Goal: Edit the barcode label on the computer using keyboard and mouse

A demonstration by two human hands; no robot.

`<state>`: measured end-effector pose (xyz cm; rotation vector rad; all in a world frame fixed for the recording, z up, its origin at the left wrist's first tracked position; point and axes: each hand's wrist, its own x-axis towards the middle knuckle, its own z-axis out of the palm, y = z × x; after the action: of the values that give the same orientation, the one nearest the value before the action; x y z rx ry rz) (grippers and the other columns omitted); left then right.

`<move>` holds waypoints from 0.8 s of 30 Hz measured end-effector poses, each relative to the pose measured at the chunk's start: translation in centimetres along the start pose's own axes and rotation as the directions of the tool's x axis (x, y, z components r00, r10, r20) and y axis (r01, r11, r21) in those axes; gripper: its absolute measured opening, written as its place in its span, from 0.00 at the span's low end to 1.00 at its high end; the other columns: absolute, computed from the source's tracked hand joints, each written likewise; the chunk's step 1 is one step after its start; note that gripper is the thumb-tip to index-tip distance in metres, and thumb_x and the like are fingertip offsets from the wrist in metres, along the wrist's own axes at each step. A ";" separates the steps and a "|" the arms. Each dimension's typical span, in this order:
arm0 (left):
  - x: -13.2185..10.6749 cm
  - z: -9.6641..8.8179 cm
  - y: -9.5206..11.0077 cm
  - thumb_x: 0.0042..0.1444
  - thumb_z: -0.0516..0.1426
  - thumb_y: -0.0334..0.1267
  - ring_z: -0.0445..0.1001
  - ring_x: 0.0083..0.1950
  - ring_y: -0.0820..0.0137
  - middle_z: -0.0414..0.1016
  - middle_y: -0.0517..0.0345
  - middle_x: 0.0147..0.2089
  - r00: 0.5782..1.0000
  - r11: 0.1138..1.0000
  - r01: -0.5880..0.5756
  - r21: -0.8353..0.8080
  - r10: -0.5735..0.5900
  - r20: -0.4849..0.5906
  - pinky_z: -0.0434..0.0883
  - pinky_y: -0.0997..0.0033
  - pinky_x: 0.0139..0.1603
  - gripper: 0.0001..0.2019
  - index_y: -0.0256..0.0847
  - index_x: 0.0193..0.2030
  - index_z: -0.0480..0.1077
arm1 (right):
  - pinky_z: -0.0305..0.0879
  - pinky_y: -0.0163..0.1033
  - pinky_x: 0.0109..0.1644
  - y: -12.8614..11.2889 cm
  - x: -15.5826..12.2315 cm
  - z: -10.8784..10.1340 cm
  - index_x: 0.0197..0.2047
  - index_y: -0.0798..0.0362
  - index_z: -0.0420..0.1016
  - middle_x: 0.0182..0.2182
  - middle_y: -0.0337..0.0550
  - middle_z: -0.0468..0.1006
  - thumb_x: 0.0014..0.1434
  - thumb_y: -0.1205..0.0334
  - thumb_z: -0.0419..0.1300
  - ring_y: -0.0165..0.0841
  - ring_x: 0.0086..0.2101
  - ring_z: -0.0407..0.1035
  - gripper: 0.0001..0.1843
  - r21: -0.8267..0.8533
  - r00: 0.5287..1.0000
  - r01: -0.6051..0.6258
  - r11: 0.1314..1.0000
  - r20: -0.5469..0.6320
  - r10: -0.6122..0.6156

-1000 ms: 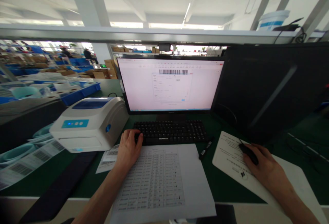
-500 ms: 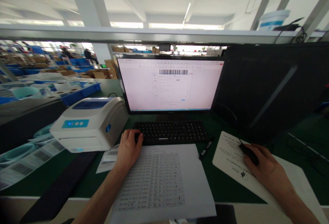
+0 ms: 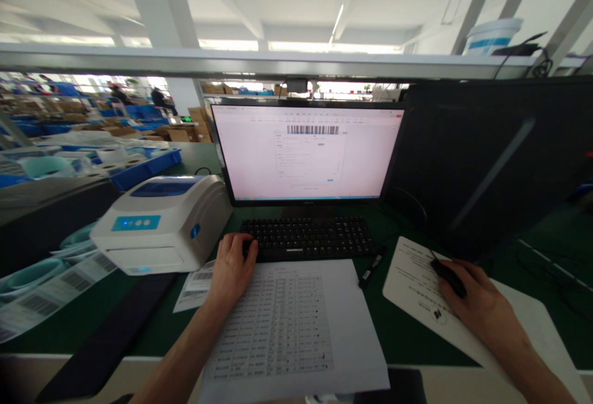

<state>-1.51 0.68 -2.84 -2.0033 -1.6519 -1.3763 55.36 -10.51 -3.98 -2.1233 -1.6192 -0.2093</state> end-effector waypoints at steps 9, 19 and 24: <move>0.1 -0.1 0.0 0.78 0.57 0.41 0.79 0.54 0.47 0.79 0.43 0.52 1.000 1.000 0.015 0.014 -0.016 0.025 0.82 0.38 0.59 0.07 0.44 0.51 0.76 | 0.85 0.64 0.51 0.1 -0.2 0.0 0.69 0.48 0.81 0.67 0.59 0.77 0.68 0.28 0.45 0.57 0.51 0.82 0.44 -0.060 0.998 -0.057 0.997 0.027 0.059; 0.1 -0.1 0.0 0.78 0.57 0.42 0.79 0.53 0.47 0.79 0.43 0.52 1.000 1.000 0.005 0.021 -0.006 0.030 0.82 0.38 0.59 0.08 0.44 0.52 0.76 | 0.84 0.63 0.54 0.2 -0.1 -0.1 0.68 0.48 0.82 0.67 0.58 0.78 0.67 0.28 0.45 0.56 0.52 0.82 0.44 -0.058 0.999 -0.037 0.998 0.028 0.039; 0.1 -0.2 -0.1 0.78 0.57 0.42 0.79 0.53 0.47 0.79 0.43 0.53 0.999 1.000 0.005 0.023 -0.005 0.038 0.81 0.38 0.59 0.08 0.43 0.52 0.76 | 0.83 0.62 0.53 0.3 0.0 0.0 0.67 0.46 0.82 0.67 0.57 0.79 0.67 0.27 0.44 0.56 0.54 0.82 0.44 -0.060 0.999 -0.036 0.998 0.032 0.038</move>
<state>-1.67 0.68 -2.67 -2.0263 -1.6819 -1.3229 55.63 -10.56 -4.03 -2.2111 -1.6091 -0.2139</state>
